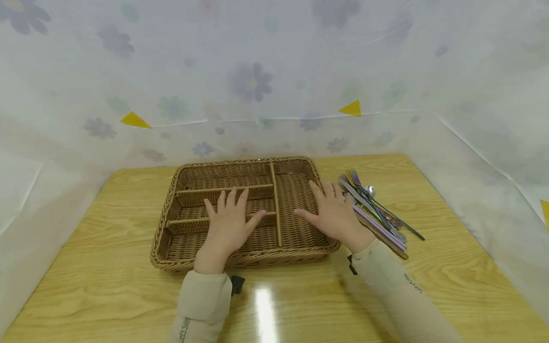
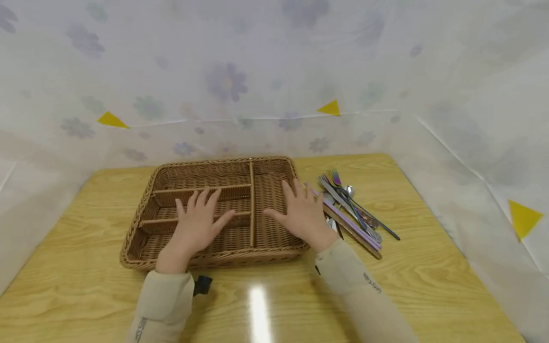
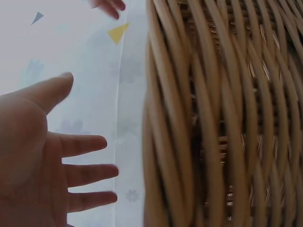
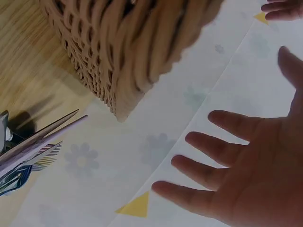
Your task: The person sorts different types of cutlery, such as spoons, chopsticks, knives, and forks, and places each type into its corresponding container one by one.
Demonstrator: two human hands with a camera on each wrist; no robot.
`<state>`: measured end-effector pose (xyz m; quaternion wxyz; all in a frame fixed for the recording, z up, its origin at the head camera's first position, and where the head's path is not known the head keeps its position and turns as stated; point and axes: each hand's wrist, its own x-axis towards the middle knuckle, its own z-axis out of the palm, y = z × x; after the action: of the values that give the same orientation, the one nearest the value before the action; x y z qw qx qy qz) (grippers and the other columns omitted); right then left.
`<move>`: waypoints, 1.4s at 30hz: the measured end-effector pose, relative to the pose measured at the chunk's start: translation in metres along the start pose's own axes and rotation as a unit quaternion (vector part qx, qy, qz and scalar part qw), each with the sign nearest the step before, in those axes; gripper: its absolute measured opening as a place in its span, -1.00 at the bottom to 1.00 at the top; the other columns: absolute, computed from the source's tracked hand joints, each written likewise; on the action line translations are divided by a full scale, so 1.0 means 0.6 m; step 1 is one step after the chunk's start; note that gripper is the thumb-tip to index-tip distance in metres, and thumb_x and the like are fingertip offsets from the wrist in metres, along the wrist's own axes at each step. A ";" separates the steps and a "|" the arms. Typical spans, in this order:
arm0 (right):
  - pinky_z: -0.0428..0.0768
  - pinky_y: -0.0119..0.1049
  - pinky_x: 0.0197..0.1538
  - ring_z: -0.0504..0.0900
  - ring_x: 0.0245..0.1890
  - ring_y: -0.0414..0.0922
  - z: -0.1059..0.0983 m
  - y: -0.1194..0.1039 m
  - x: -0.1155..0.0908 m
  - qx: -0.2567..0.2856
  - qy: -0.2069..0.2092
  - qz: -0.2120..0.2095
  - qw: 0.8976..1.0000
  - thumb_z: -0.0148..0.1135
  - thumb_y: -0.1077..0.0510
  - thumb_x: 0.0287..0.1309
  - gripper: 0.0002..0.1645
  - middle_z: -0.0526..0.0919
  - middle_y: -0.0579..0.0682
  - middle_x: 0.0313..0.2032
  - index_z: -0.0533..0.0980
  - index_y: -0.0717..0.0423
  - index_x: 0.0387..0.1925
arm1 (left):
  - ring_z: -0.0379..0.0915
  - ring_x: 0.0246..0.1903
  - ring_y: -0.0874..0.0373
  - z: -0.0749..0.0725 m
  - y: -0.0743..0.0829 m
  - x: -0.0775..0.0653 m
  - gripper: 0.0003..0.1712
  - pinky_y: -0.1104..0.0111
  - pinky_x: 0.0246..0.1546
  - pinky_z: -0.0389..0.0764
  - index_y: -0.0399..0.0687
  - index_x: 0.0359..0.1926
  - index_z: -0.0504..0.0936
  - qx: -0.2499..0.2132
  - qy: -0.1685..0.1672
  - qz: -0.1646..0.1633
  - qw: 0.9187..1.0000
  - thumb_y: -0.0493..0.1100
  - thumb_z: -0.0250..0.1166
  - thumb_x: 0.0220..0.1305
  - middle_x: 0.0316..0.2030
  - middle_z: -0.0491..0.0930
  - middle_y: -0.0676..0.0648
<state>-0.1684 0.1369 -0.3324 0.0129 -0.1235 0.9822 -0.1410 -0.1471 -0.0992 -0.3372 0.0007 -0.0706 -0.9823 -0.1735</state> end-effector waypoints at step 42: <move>0.46 -0.19 -0.55 0.43 -0.57 -0.08 0.009 0.190 0.046 -0.052 -0.091 0.128 0.986 0.06 0.21 0.16 -0.67 0.57 0.09 -0.56 0.47 0.18 -0.70 | 0.53 -0.12 -0.11 0.014 -0.017 -0.022 -0.73 -0.07 0.15 0.34 -0.11 -0.18 0.64 -0.025 0.146 0.002 0.989 -0.02 0.23 0.25 -0.23 0.66 -0.12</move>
<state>-0.2222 0.2349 -0.3692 0.1135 -0.0100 0.9907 -0.0748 -0.1352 -0.1074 -0.3488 0.1426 -0.0466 -0.9668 -0.2068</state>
